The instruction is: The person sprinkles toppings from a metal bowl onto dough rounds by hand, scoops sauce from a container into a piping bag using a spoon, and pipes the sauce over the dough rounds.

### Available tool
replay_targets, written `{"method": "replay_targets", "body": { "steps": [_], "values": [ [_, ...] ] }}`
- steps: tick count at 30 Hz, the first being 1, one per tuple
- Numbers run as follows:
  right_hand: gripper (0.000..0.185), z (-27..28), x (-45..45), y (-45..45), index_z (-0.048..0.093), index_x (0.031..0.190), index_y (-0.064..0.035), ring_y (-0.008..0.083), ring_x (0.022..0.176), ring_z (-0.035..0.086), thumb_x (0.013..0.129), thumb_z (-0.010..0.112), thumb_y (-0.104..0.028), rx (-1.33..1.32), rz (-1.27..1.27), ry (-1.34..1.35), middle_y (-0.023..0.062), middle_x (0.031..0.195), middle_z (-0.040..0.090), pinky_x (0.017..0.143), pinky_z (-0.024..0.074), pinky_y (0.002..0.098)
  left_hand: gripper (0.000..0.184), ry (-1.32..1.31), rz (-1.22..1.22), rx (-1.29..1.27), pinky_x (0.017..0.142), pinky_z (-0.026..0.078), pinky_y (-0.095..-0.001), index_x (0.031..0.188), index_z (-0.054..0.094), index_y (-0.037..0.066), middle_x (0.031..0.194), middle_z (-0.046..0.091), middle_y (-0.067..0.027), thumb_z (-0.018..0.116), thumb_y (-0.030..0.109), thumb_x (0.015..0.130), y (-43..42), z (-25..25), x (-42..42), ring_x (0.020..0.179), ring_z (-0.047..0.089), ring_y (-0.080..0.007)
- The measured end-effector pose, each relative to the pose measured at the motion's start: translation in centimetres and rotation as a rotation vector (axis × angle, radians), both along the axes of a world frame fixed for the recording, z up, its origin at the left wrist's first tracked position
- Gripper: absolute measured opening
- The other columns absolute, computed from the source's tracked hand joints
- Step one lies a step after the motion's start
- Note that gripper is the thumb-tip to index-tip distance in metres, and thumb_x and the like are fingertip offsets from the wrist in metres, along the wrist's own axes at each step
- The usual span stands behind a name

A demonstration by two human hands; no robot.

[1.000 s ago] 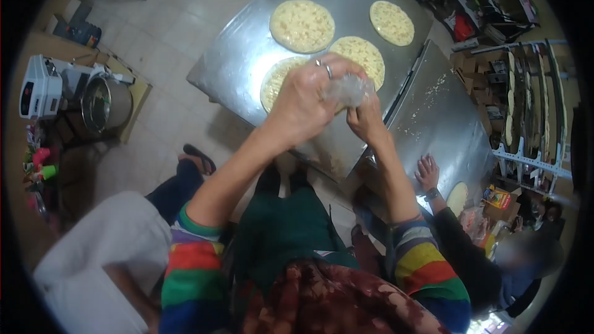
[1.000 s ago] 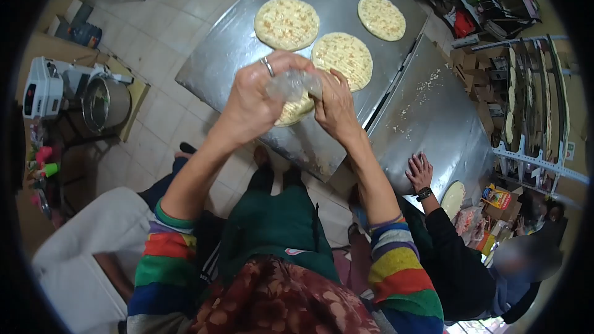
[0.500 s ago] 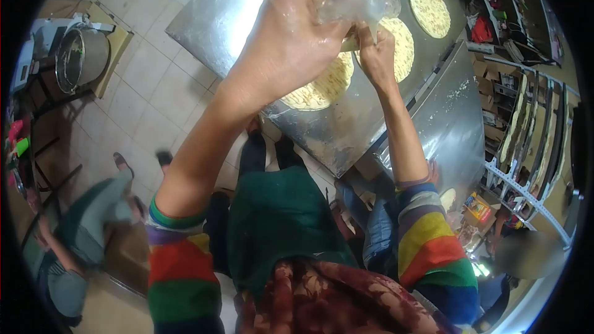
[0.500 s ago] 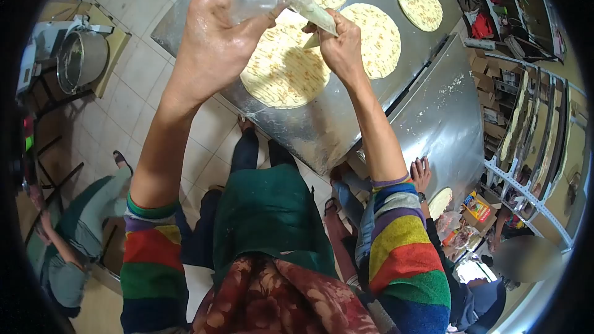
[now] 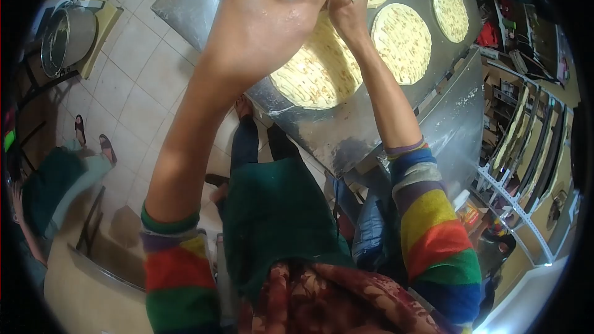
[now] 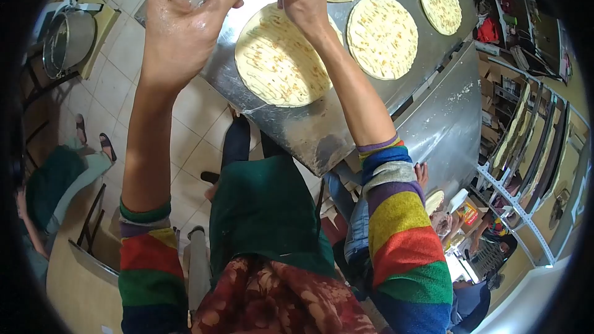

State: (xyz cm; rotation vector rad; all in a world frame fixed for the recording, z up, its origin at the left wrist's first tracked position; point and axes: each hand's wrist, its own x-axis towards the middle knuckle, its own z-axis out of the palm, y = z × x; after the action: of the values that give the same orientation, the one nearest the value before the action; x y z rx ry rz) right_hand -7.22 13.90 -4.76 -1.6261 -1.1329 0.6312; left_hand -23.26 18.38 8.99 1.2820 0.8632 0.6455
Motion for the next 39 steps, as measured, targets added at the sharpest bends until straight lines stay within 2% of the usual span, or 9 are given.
{"method": "replay_targets", "body": {
  "steps": [7, 15, 18, 24, 25, 30, 32, 36, 39],
  "values": [
    [0.061, -0.1, 0.3, -3.1, 0.059, 0.058, -0.0027, 0.0113, 0.043, 0.05, 0.1, 0.037, -0.042, -0.012, 0.005, -0.126, 0.0029, 0.046, 0.051, 0.042, 0.04, 0.0296, 0.027, -0.415, -0.163, 0.028, 0.086, 0.046, -0.0254, 0.108, 0.058, -0.005, 0.098, 0.064, -0.008, 0.052, -0.008, 0.083, -1.4, -3.6, -0.5, 0.094, 0.06, -0.0141],
    [0.066, 1.7, 0.7, -5.4, 0.056, 0.052, -0.0038, 0.01, 0.04, 0.046, 0.102, 0.036, -0.043, -0.097, -0.028, 0.01, 0.002, 0.042, 0.047, 0.041, 0.0395, 0.0294, 0.028, -0.395, -0.136, 0.084, 0.089, 0.045, -0.0267, 0.114, 0.057, -0.004, 0.105, 0.063, -0.0104, 0.054, -0.006, 0.085, -2.2, -3.3, -0.2, 0.1, 0.058, -0.0142],
    [0.064, 3.9, 1.0, -6.5, 0.055, 0.052, -0.0043, 0.0096, 0.041, 0.047, 0.101, 0.038, -0.042, -0.08, -0.033, 0.081, 0.0024, 0.043, 0.047, 0.042, 0.0398, 0.0282, 0.02, -0.145, -0.122, 0.31, 0.072, 0.049, -0.023, 0.107, 0.062, -0.002, 0.097, 0.067, -0.0039, 0.061, 0.001, 0.087, -3.1, -1.2, -0.7, 0.078, 0.059, -0.0089],
    [0.065, 9.9, 1.1, -10.8, 0.055, 0.052, -0.0033, 0.0121, 0.042, 0.049, 0.1, 0.041, -0.045, -0.202, -0.109, 0.308, 0.0048, 0.045, 0.049, 0.044, 0.0412, 0.028, 0.021, -0.271, -0.192, 0.157, 0.064, 0.046, -0.0233, 0.111, 0.06, -0.002, 0.095, 0.066, -0.0053, 0.059, 0.005, 0.091, -6.1, 4.3, -0.4, 0.07, 0.054, -0.0084],
    [0.065, 11.1, 1.0, -12.1, 0.053, 0.051, -0.0041, 0.0124, 0.041, 0.049, 0.099, 0.041, -0.046, -0.212, -0.121, 0.387, 0.0047, 0.045, 0.048, 0.044, 0.0412, 0.0281, 0.021, -0.251, -0.218, 0.052, 0.091, 0.045, -0.0286, 0.107, 0.061, -0.004, 0.108, 0.066, -0.0122, 0.062, 0.005, 0.088, -6.8, 5.8, -0.7, 0.102, 0.06, -0.0154],
    [0.062, 15.4, -1.4, -20.7, 0.043, 0.051, -0.0081, 0.0152, 0.039, 0.048, 0.097, 0.045, -0.05, -0.278, -0.212, 0.754, 0.0026, 0.044, 0.041, 0.042, 0.0422, 0.0295, 0.021, -0.124, -0.417, -0.003, 0.088, 0.045, -0.0275, 0.108, 0.061, -0.002, 0.105, 0.064, -0.007, 0.062, 0.006, 0.089, -12.1, 9.3, -1.9, 0.099, 0.056, -0.0117],
    [0.059, 16.3, -3.1, -24.4, 0.044, 0.055, -0.0081, 0.0155, 0.039, 0.051, 0.096, 0.046, -0.051, -0.345, -0.301, 0.816, 0.003, 0.045, 0.043, 0.042, 0.0436, 0.0299, 0.022, -0.118, -0.504, 0.039, 0.066, 0.044, -0.0223, 0.109, 0.062, 0.0, 0.089, 0.061, 0.0003, 0.062, 0.011, 0.09, -14.4, 9.4, -2.7, 0.074, 0.053, -0.0066],
    [0.055, 16.6, -7.8, -32.5, 0.052, 0.067, -0.0044, 0.0134, 0.042, 0.056, 0.094, 0.048, -0.053, -0.354, -0.46, 0.881, 0.0018, 0.053, 0.048, 0.042, 0.0467, 0.0273, 0.025, -0.002, -0.813, 0.185, 0.066, 0.045, -0.0245, 0.111, 0.06, 0.001, 0.085, 0.06, 0.0006, 0.062, 0.013, 0.09, -17.6, 7.9, -4.4, 0.072, 0.053, -0.0077],
    [0.052, 14.9, -12.8, -38.7, 0.054, 0.07, -0.0044, 0.0113, 0.043, 0.055, 0.095, 0.048, -0.049, -0.176, -0.536, 0.906, 0.0006, 0.056, 0.049, 0.042, 0.0473, 0.0267, 0.023, 0.093, -1.029, -0.005, 0.065, 0.046, -0.0232, 0.111, 0.059, 0.002, 0.091, 0.061, -0.0023, 0.062, 0.012, 0.091, -21.0, 8.4, -4.9, 0.076, 0.055, -0.0097]
  ]
}}
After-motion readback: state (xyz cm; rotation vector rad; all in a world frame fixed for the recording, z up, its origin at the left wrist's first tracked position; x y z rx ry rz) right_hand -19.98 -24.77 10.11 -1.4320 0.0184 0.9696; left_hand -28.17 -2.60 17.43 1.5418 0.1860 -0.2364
